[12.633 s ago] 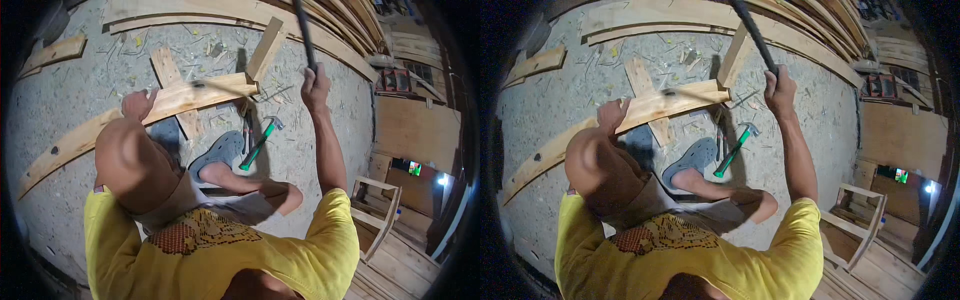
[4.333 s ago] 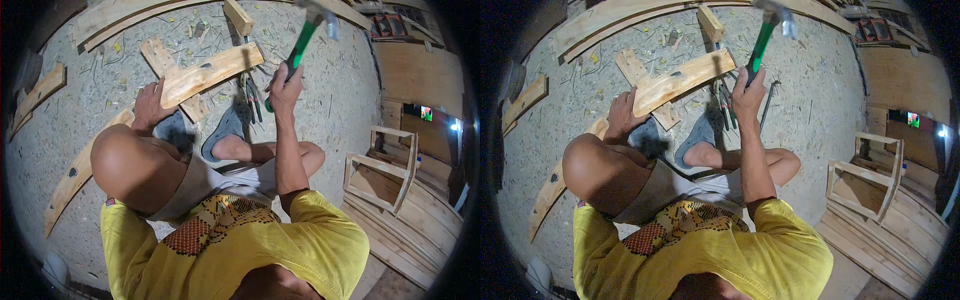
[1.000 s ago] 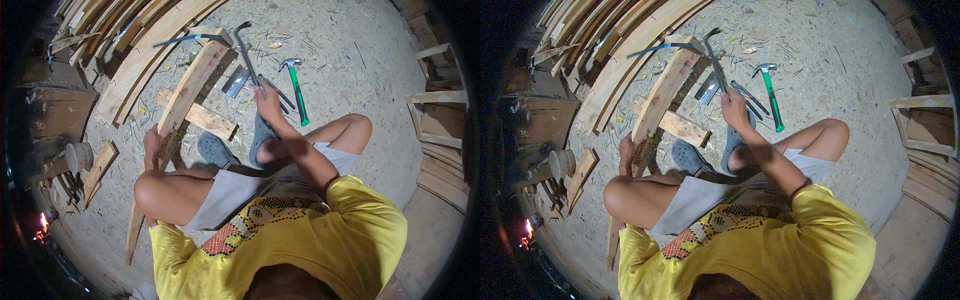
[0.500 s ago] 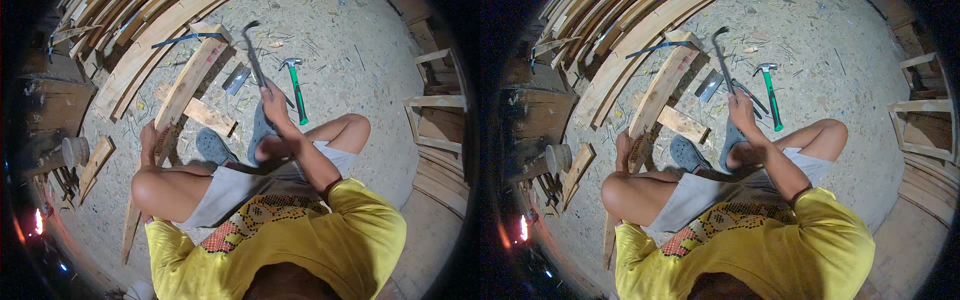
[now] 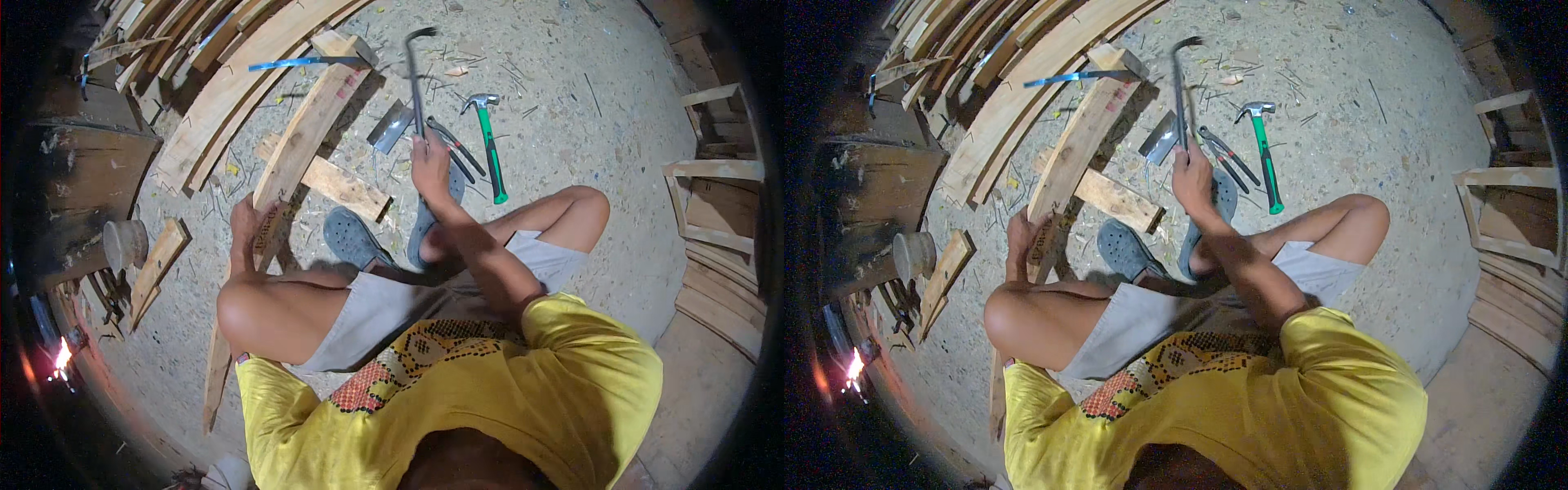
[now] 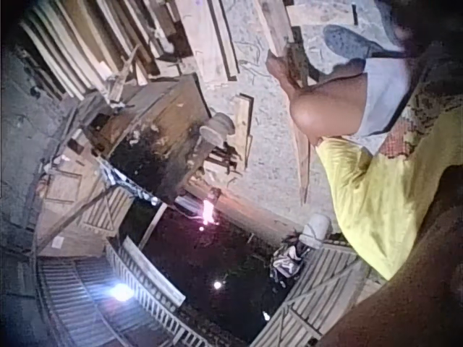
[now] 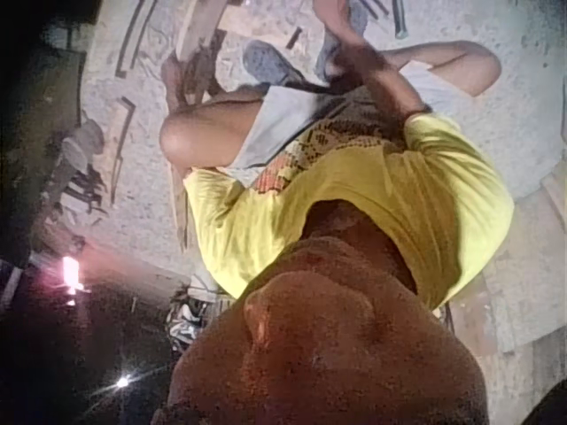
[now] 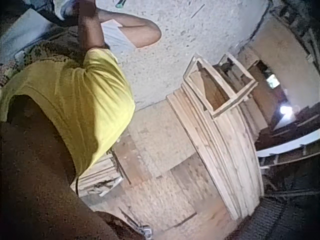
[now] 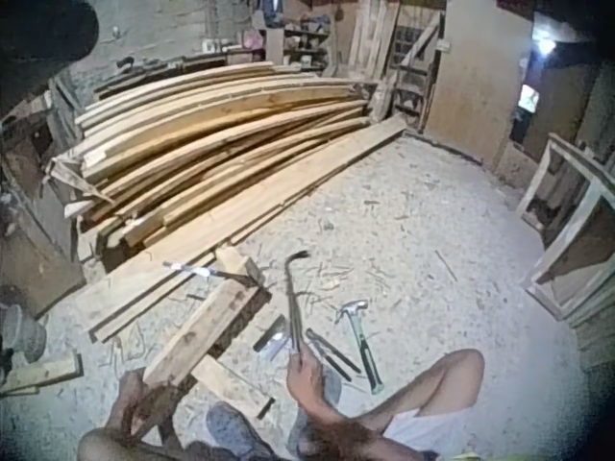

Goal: The person is using various tools including a hammer, crowbar, and pliers to remove nails and hardware from wooden planks in a workshop.

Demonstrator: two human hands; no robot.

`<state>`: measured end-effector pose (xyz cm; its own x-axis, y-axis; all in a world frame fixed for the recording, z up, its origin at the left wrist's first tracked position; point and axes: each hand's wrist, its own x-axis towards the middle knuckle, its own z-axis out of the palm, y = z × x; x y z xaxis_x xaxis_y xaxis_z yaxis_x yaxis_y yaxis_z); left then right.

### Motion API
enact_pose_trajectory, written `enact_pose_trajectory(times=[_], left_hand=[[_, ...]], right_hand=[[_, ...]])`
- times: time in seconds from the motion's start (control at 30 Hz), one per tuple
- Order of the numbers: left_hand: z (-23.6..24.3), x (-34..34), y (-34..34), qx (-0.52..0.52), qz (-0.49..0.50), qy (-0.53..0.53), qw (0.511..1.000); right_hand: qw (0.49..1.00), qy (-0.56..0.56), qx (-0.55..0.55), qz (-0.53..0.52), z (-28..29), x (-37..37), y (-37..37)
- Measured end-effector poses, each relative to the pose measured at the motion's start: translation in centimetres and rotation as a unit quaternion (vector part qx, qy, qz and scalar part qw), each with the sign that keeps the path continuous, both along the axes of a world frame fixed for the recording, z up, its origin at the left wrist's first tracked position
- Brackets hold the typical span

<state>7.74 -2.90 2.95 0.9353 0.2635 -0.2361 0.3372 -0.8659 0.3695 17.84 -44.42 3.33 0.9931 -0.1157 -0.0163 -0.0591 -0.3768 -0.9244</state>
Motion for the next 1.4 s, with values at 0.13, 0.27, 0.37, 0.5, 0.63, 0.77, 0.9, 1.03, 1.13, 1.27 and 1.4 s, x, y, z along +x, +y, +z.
enact_pose_trajectory(times=[0.13,0.27,0.37,0.5,0.63,0.77,0.9,1.03,1.13,1.27,1.4], left_hand=[[0.7,1.7,-1.8,0.018,-0.013,0.01,1.0],[0.9,0.8,-1.4,-0.009,-0.01,-0.002,1.0],[0.9,0.3,-1.1,0.016,-0.003,0.007,1.0],[0.6,1.5,-1.8,0.017,-0.002,0.009,1.0],[0.8,0.0,-0.8,0.043,-0.004,0.003,0.999],[0.6,0.9,-1.8,0.019,-0.007,0.003,1.0],[0.5,0.9,-1.5,0.035,0.002,0.014,0.999],[0.6,1.0,-1.7,0.021,0.004,0.006,1.0],[0.5,0.7,-1.3,0.02,0.01,0.018,1.0],[0.6,1.1,-1.6,0.003,0.014,0.036,0.999],[-0.2,0.7,-1.1,0.051,0.002,0.0,0.999]], right_hand=[[0.996,-0.008,-0.078,-0.036,-3.4,-0.3,1.8],[0.997,0.046,-0.02,0.059,-3.7,0.7,-1.1],[0.993,0.089,-0.018,0.081,-2.0,0.8,-2.9],[0.992,0.072,-0.023,0.102,-2.7,2.9,-9.3],[0.905,0.3,0.066,0.294,3.5,7.2,-12.4],[0.847,0.385,0.084,0.356,5.5,12.9,-14.7],[0.812,0.409,0.106,0.403,5.9,15.7,-16.4],[0.818,0.42,0.108,0.379,5.4,16.8,-17.5],[0.803,0.418,0.096,0.414,5.7,16.9,-17.5],[0.793,0.419,0.096,0.432,5.4,16.6,-17.2],[0.803,0.419,0.112,0.408,5.1,17.1,-17.0]])
